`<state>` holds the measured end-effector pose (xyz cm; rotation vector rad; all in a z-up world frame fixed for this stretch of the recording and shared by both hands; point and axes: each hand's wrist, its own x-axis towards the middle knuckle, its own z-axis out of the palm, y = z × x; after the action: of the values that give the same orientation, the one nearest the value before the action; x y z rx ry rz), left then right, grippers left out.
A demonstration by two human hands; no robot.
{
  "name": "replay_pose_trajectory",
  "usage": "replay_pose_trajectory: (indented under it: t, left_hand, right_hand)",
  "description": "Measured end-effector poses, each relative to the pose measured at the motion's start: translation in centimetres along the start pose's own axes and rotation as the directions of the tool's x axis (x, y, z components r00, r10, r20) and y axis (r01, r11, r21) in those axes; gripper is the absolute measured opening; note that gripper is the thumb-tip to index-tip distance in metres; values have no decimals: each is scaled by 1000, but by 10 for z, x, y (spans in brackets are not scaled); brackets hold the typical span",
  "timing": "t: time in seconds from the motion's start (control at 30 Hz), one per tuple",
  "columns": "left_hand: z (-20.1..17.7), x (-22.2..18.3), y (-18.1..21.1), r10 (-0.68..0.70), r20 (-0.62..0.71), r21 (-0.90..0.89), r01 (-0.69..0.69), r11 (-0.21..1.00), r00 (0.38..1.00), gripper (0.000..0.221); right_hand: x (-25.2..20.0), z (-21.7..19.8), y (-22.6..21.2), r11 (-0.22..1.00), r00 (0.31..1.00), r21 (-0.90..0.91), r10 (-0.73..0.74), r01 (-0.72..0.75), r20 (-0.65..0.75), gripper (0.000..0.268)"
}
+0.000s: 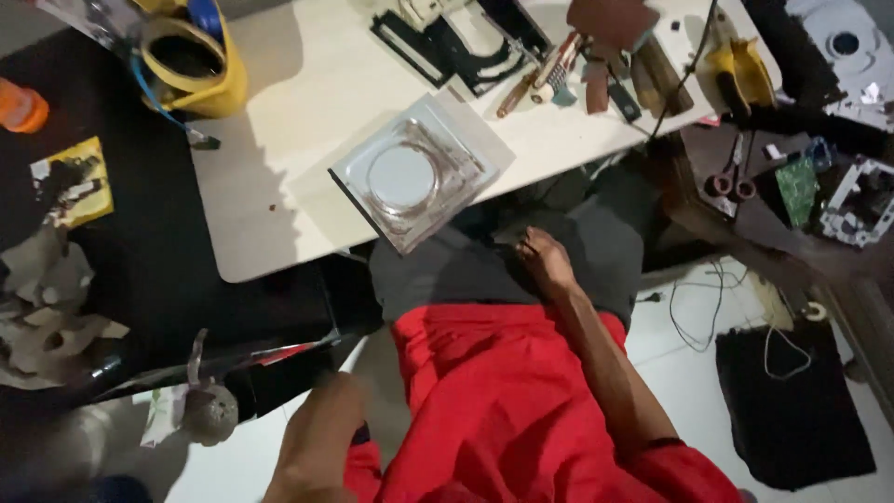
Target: Sanding the edges and surfaces of a plastic component to smooth it out using a piece of sandpaper.
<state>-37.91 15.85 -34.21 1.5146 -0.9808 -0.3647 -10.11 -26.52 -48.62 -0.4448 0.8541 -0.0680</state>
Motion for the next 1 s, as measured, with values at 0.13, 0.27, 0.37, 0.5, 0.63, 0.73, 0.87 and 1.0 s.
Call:
replay_pose_trajectory:
  t: [0.13,0.27,0.37,0.5,0.63,0.73,0.87,1.0]
  left_hand:
    - [-85,130,68,53,-69,89,-47,995,996,31]
    - [-181,274,165,142,-169,220,-103,970,975,35]
    - [-233,358,216,192,-259,311,-106,944,947,40]
    - [-265,422,199,208,-329,367,-78,927,921,45]
    - [-277,449,139,96,-264,476,43,878,960,35]
    - [-276,455,106,-43,-189,598,150,787,981,49]
    - [-271,463,85,-148,-77,710,158,686,986,75]
    - [-271,468,101,-177,-81,691,183,699,981,82]
  right_hand:
    - [-64,49,-31,585,780,-516,-501,625,376,27]
    - [-13,19,-16,975,975,-41,-214,216,53,26]
    - [-31,26,-24,976,966,-14,-213,217,144,33]
    - [-99,78,-52,966,968,-76,-242,247,66,18]
    - [-136,101,-73,902,939,-269,-307,339,154,16]
    - [-179,136,-97,822,904,-382,-352,422,242,18]
    - [-244,196,-137,495,771,-592,-447,636,454,14]
    - [-266,248,-158,325,632,-544,-464,774,621,11]
